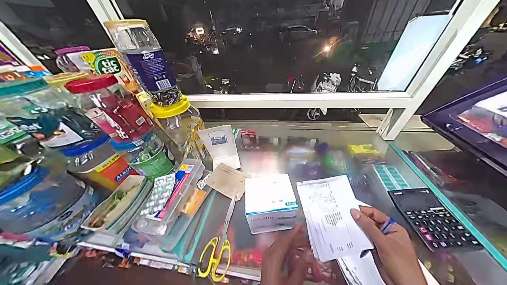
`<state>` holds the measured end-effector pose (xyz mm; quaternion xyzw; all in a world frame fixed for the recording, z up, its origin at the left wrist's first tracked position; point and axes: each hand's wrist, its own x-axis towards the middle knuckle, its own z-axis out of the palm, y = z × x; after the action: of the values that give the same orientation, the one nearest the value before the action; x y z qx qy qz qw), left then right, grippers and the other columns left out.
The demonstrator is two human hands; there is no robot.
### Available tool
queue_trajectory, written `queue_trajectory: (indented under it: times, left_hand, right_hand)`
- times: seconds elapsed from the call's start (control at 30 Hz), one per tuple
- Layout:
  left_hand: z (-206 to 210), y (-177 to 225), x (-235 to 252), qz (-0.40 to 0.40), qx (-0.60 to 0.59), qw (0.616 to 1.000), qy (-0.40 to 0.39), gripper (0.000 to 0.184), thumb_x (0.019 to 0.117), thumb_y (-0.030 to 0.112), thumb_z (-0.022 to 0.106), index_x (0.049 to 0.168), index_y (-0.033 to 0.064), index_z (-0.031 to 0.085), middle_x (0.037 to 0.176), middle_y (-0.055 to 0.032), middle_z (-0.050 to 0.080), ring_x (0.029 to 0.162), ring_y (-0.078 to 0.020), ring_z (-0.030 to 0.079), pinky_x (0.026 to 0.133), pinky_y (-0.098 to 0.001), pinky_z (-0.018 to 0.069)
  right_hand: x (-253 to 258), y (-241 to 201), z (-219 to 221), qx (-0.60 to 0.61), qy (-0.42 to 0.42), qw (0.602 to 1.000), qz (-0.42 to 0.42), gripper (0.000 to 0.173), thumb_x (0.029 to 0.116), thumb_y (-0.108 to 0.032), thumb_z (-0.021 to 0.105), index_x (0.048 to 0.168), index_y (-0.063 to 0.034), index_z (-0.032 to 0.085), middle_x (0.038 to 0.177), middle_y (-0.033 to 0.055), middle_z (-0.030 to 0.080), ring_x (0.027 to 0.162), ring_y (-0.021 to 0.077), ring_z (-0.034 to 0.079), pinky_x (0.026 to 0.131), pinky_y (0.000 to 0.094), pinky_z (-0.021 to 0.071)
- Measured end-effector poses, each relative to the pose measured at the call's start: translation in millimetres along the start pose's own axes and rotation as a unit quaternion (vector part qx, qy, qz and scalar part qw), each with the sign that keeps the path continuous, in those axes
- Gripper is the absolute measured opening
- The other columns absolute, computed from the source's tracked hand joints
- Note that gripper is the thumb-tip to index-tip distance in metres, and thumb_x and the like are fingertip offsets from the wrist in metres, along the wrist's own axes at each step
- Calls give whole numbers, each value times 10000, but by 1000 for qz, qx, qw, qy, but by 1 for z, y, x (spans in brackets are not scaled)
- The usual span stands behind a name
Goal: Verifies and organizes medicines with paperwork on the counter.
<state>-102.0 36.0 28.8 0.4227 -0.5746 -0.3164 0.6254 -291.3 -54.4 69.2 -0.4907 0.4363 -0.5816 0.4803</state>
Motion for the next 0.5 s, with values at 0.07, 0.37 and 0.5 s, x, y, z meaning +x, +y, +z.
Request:
queue_trajectory:
  times: [0.07,0.37,0.5]
  left_hand:
    - [12,6,6,-93,-133,987,10,330,1011,-26,505,1316,-142,560,1151,-91,739,983,-75,724,900,-285,600]
    - [57,3,-1,-185,-174,961,112,162,989,24,588,995,49,748,822,54,739,714,-7,688,699,-226,596]
    - [67,-4,-27,-162,-209,953,145,173,998,125,618,994,137,790,874,62,760,762,-18,704,751,-241,605]
  right_hand:
    - [-3,-1,-11,-21,-36,999,-13,198,915,44,610,1045,-86,684,676,-131,689,586,-22,641,569,162,558]
    - [15,22,-61,-253,-183,914,-259,216,907,-219,753,1061,-79,812,1227,167,678,829,-54,543,696,78,427]
    - [-13,35,-66,-226,-266,909,-228,507,872,-452,776,1235,-99,754,1421,165,612,1008,-42,611,781,100,479]
